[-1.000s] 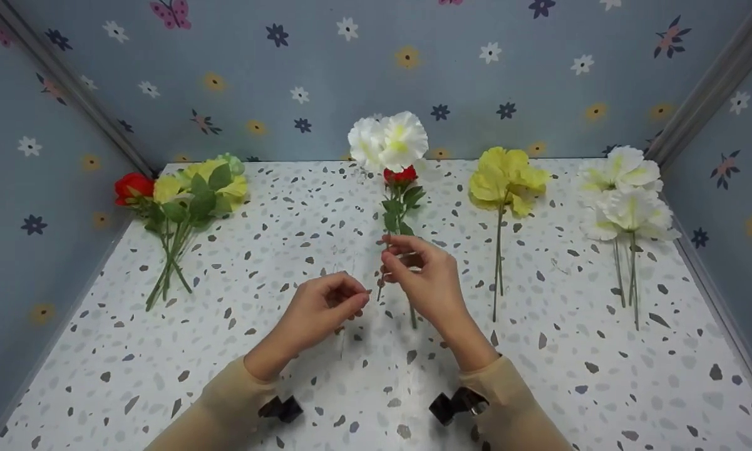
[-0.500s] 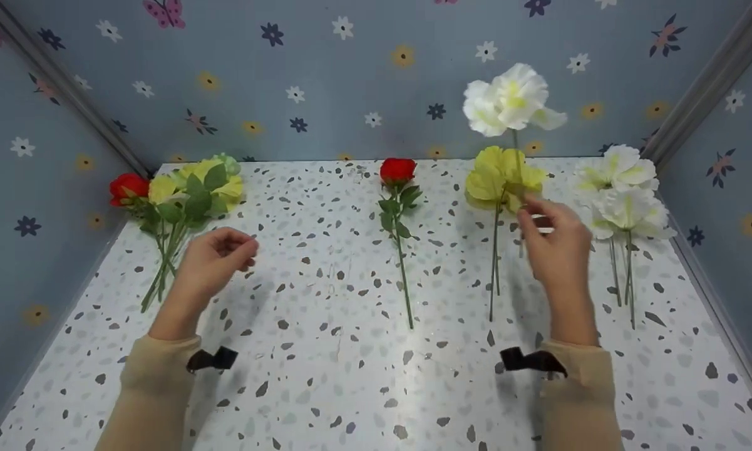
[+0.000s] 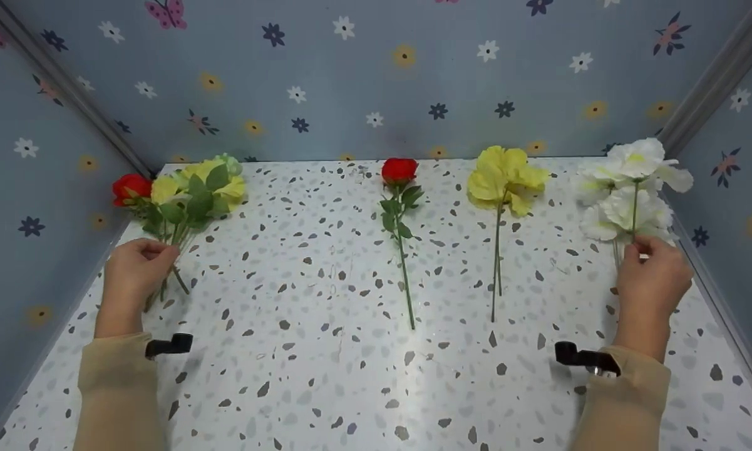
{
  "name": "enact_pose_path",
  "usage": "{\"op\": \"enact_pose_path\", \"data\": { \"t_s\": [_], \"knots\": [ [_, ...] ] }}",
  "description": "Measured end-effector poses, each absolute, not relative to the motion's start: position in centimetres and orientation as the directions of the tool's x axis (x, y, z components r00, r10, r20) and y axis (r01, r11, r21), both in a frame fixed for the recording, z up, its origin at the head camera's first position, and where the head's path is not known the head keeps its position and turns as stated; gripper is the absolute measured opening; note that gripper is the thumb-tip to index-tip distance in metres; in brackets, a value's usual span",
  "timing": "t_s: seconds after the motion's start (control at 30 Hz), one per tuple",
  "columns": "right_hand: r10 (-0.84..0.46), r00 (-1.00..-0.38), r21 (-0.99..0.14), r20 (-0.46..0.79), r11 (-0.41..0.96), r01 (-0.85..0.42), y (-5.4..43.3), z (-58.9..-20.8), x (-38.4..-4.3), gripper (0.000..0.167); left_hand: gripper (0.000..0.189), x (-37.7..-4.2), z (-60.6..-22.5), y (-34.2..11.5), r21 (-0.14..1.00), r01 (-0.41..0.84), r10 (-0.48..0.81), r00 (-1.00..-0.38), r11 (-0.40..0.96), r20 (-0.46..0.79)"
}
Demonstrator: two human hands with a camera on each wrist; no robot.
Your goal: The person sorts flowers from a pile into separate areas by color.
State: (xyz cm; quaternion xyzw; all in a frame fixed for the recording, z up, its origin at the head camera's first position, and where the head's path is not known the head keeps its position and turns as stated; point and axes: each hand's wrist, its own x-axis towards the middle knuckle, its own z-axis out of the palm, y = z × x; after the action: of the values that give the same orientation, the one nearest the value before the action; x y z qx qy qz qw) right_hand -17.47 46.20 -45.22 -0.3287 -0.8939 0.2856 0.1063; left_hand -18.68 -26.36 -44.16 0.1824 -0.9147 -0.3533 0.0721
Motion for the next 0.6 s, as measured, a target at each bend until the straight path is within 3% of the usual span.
{"op": "enact_pose_path", "data": {
  "t_s": [0.2,0.6],
  "knots": [
    [0.668,-0.741,-0.575,-0.07,0.58,0.577,46.9,-46.2,-17.3,0.048,0.038,-18.6,-44.9,-28.2,0.668,-0.352,-0.424,-0.904,0.656,-0.06],
    [0.685,-0.71,-0.57,-0.164,0.522,0.635,47.6,-46.7,-17.6,0.047,0.034,-18.6,-45.8,-28.8,0.643,-0.362,-0.453,-0.891,0.675,-0.026]
  ]
}}
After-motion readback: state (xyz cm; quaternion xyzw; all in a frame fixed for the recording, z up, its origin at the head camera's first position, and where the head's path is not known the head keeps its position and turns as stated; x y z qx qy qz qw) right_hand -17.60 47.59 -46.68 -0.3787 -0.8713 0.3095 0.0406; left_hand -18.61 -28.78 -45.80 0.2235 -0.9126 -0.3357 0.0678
